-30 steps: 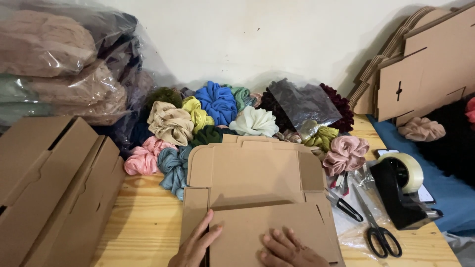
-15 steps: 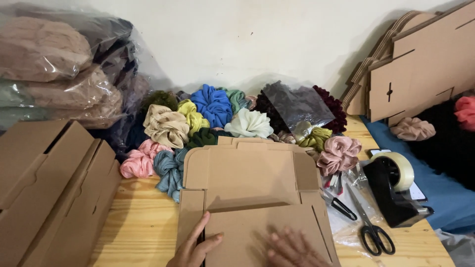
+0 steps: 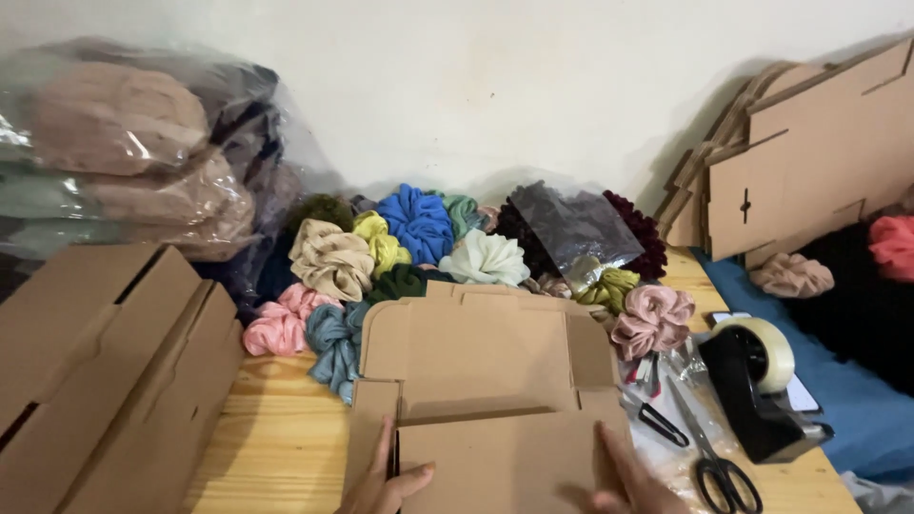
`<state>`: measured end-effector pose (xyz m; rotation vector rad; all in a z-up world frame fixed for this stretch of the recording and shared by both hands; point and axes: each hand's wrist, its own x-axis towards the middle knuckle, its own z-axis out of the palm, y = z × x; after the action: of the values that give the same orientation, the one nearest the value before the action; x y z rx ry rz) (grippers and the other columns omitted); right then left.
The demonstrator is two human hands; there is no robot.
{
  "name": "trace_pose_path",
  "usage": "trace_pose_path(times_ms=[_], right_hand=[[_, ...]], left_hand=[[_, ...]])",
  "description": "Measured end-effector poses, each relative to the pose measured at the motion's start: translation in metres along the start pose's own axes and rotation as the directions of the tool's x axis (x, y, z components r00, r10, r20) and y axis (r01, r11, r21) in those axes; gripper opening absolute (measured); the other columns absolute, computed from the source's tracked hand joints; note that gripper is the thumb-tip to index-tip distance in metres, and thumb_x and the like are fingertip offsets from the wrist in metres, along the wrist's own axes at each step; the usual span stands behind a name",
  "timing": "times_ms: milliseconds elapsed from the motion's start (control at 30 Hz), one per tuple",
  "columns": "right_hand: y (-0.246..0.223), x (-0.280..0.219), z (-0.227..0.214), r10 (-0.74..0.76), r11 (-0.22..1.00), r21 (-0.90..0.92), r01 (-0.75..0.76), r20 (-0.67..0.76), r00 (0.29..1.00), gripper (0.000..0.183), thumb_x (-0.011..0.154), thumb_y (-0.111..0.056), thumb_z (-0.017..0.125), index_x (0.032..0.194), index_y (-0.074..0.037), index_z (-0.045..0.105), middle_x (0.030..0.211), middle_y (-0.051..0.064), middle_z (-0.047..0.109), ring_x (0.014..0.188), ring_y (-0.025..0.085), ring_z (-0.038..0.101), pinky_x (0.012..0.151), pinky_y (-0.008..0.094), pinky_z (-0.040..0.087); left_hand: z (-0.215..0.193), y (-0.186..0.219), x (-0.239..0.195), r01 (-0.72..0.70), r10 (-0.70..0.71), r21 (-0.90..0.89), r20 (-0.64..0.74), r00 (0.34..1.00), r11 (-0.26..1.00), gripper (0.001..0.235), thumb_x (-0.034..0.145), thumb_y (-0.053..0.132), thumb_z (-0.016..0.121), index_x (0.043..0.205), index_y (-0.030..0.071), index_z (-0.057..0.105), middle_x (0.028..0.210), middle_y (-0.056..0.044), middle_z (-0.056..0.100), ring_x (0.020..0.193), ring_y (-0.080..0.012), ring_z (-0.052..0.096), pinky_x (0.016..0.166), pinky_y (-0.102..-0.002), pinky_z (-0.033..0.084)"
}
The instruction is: Assembling and sewing scrunchies and then placing them into a cardboard box
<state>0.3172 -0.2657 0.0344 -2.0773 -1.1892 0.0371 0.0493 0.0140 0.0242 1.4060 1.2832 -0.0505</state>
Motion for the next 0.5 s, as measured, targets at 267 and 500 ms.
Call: trace_pose_path(times_ms=[267,500], right_hand=[[0.19,0.007,0.093,-0.006,0.633,0.724,-0.275,0.36,0.933,0.107,0.073,0.005,0.093,0.16,-0.02,0.035,0.171,0.005,0.027,0.147,0.027,0.046,0.111,0.047,0.053],[0.364,0.024,0.168,-0.356,0.491,0.87,-0.041,0.242,0.903,0.128,0.07,-0.04,0.099,0.16,0.006,0.02,0.171,0.019,0.019,0.159,0.029,0.016,0.129,0.049,0.005]], left_hand=[[-0.024,-0.037,0.014,-0.959,0.934,0.015,0.225,0.278,0.282,0.07,0.093,0.073,0.061,0.139,0.019,0.061,0.156,-0.024,0.038,0.156,-0.0354,0.023,0.119,-0.041,0.029],[-0.018,0.005,-0.058,-0.111,0.115,-0.62,-0.034,0.993,0.777,0.072,0.072,0.01,0.082,0.141,0.002,0.063,0.117,-0.014,0.088,0.121,-0.0164,0.073,0.102,-0.026,0.054]])
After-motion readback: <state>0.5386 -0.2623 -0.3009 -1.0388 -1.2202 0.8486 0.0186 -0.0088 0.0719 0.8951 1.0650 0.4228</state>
